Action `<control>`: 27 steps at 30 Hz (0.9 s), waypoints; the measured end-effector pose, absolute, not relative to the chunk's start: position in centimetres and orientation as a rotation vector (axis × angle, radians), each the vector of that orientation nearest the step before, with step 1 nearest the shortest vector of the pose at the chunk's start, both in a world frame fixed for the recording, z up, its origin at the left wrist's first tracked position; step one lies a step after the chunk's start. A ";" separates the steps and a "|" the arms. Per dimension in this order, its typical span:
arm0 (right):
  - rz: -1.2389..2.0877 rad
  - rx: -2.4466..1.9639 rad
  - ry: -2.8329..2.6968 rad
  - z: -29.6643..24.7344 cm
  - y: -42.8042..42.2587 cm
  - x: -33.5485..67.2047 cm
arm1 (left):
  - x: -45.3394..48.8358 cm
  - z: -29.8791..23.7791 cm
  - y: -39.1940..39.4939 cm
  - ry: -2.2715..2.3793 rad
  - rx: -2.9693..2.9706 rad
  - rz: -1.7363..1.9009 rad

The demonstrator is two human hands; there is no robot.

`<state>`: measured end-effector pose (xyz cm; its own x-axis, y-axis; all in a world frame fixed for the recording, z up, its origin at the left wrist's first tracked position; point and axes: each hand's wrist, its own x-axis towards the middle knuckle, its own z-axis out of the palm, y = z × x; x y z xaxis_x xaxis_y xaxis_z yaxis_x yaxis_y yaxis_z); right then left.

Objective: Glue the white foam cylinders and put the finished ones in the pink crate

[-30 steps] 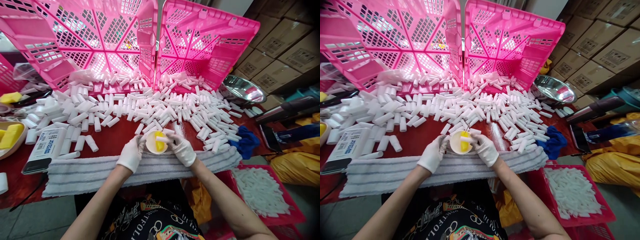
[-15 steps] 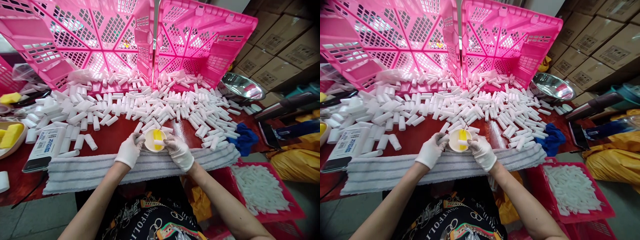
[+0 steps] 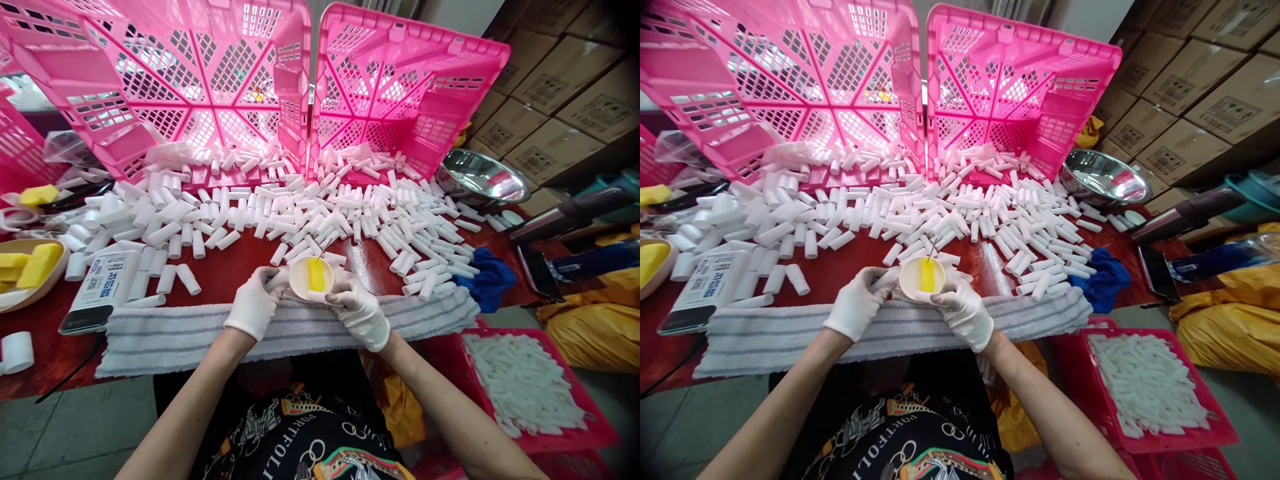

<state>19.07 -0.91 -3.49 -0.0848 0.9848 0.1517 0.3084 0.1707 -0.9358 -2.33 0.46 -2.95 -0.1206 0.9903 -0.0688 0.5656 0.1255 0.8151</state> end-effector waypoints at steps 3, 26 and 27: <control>0.937 -1.349 -1.423 -2.2 -1.5 19.3 | -1.9 -2.5 -0.3 1.650 1.513 0.887; 0.004 -1.518 -1.906 -0.8 -3.6 19.6 | 5.7 0.4 -3.5 1.811 1.841 0.572; 0.160 -1.615 -1.846 -0.8 -3.8 19.8 | 6.1 0.4 -3.7 1.807 1.872 0.597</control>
<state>19.76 -3.82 -0.80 -0.0087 0.9171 0.3985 0.8347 0.2261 -0.5021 6.12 -3.71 0.39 0.0393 0.9992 -0.0116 0.7958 -0.0243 0.6050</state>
